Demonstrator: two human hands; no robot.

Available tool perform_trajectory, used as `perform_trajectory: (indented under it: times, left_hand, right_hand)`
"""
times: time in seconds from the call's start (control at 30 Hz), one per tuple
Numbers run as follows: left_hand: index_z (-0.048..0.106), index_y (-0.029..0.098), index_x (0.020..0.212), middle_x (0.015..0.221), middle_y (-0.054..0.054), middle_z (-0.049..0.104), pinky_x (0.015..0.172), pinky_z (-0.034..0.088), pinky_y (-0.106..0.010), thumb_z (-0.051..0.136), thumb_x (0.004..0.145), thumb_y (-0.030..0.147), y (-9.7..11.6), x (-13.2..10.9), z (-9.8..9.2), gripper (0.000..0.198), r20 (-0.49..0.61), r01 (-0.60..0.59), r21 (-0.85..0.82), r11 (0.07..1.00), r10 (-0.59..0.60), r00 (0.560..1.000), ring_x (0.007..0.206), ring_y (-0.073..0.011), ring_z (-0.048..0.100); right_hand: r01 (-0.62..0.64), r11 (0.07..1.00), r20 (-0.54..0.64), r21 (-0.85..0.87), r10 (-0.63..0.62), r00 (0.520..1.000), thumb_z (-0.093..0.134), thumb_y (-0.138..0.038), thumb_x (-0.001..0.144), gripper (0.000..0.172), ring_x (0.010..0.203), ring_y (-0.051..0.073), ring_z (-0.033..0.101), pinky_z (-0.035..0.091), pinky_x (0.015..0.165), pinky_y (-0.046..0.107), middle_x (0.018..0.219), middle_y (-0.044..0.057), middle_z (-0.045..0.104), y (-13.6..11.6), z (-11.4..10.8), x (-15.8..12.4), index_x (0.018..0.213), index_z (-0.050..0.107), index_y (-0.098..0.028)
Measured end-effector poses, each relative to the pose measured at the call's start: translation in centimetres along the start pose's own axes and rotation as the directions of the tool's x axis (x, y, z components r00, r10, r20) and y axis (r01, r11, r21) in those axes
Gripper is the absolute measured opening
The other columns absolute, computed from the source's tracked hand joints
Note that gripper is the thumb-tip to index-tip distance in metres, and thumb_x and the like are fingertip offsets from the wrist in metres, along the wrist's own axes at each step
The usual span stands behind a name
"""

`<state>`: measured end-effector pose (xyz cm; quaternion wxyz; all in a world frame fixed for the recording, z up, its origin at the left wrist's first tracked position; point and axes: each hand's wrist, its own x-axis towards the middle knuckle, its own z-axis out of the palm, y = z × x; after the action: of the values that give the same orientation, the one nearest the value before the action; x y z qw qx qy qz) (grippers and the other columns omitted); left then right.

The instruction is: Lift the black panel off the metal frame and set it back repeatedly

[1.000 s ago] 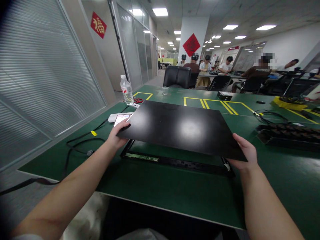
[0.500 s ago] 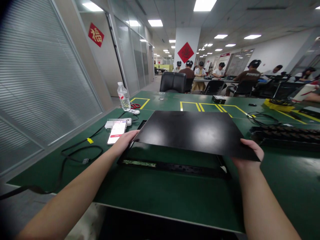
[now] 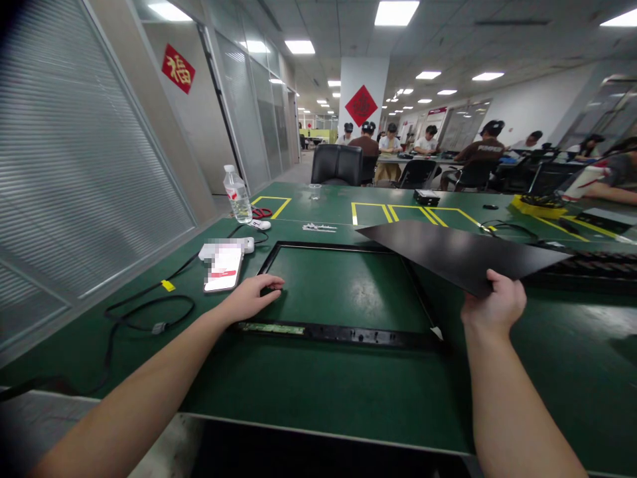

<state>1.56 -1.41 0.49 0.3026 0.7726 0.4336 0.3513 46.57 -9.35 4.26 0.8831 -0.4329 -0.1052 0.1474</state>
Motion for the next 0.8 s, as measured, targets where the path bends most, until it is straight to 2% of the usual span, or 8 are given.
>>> perform_trajectory:
  times: [0.1, 0.2, 0.33, 0.5, 0.63, 0.8]
  left_hand:
    - [0.08, 0.026, 0.088, 0.093, -0.01, 0.078, 0.087, 0.054, -0.042, 0.075, 0.071, 0.038, 0.0, 0.1, 0.0, 0.021, 0.005, -0.028, 0.037, 0.999, 0.028, 1.0, 0.087, -0.031, 0.071]
    - [0.08, 0.026, 0.088, 0.095, -0.01, 0.078, 0.089, 0.053, -0.043, 0.073, 0.073, 0.036, 0.1, 0.1, 0.0, 0.019, 0.038, -0.055, 0.086, 0.995, 0.052, 0.998, 0.089, -0.0314, 0.07]
    - [0.08, 0.026, 0.089, 0.097, -0.011, 0.077, 0.091, 0.051, -0.045, 0.071, 0.075, 0.035, 0.2, 0.2, 0.0, 0.019, 0.065, -0.077, 0.129, 0.989, 0.069, 0.995, 0.092, -0.0328, 0.07]
    - [0.08, 0.026, 0.088, 0.094, -0.01, 0.077, 0.092, 0.051, -0.045, 0.074, 0.073, 0.038, 0.0, 0.1, 0.0, 0.019, 0.051, -0.099, 0.111, 0.989, 0.093, 0.994, 0.089, -0.0318, 0.069]
    - [0.08, 0.026, 0.09, 0.095, -0.01, 0.077, 0.093, 0.052, -0.045, 0.073, 0.075, 0.038, -0.1, 0.1, 0.0, 0.021, 0.06, -0.11, 0.107, 0.988, 0.104, 0.993, 0.091, -0.0315, 0.069]
    - [0.076, 0.02, 0.103, 0.108, -0.012, 0.075, 0.099, 0.05, -0.046, 0.06, 0.085, 0.035, -0.1, 0.1, 0.0, 0.028, 0.175, -0.13, 0.29, 0.948, 0.081, 0.981, 0.103, -0.0309, 0.068]
  right_hand:
    - [0.098, 0.995, -0.012, 0.011, -0.098, 0.995, 0.057, -0.009, 0.056, 0.025, 0.07, 0.013, 0.06, 0.059, 0.058, 0.028, 0.078, -0.005, 0.056, 0.1, 0.0, -0.2, 0.076, 0.048, -0.02]
    - [0.115, 0.993, 0.03, -0.004, -0.115, 0.993, 0.056, -0.011, 0.06, 0.031, 0.069, 0.013, 0.061, 0.061, 0.059, 0.029, 0.078, -0.005, 0.059, 0.1, 0.0, -0.3, 0.089, 0.051, -0.022]
    - [0.133, 0.991, 0.043, -0.006, -0.132, 0.99, 0.054, -0.013, 0.068, 0.033, 0.071, 0.013, 0.065, 0.062, 0.065, 0.031, 0.084, -0.004, 0.061, 0.3, -0.3, 0.0, 0.098, 0.048, -0.023]
    - [0.121, 0.992, 0.064, -0.04, -0.118, 0.991, 0.05, -0.013, 0.078, 0.026, 0.074, 0.014, 0.068, 0.063, 0.068, 0.033, 0.091, -0.002, 0.064, 0.7, -0.5, 0.6, 0.101, 0.045, -0.024]
    - [0.068, 0.994, 0.091, -0.083, -0.06, 0.994, 0.048, -0.013, 0.083, 0.025, 0.076, 0.014, 0.07, 0.063, 0.067, 0.032, 0.095, -0.001, 0.065, 1.1, -0.6, 0.9, 0.105, 0.044, -0.024]
    - [0.048, 0.995, 0.14, -0.087, -0.036, 0.99, 0.048, -0.018, 0.086, 0.023, 0.074, 0.013, 0.07, 0.063, 0.062, 0.029, 0.093, -0.003, 0.064, 1.6, -0.8, 1.1, 0.107, 0.044, -0.026]
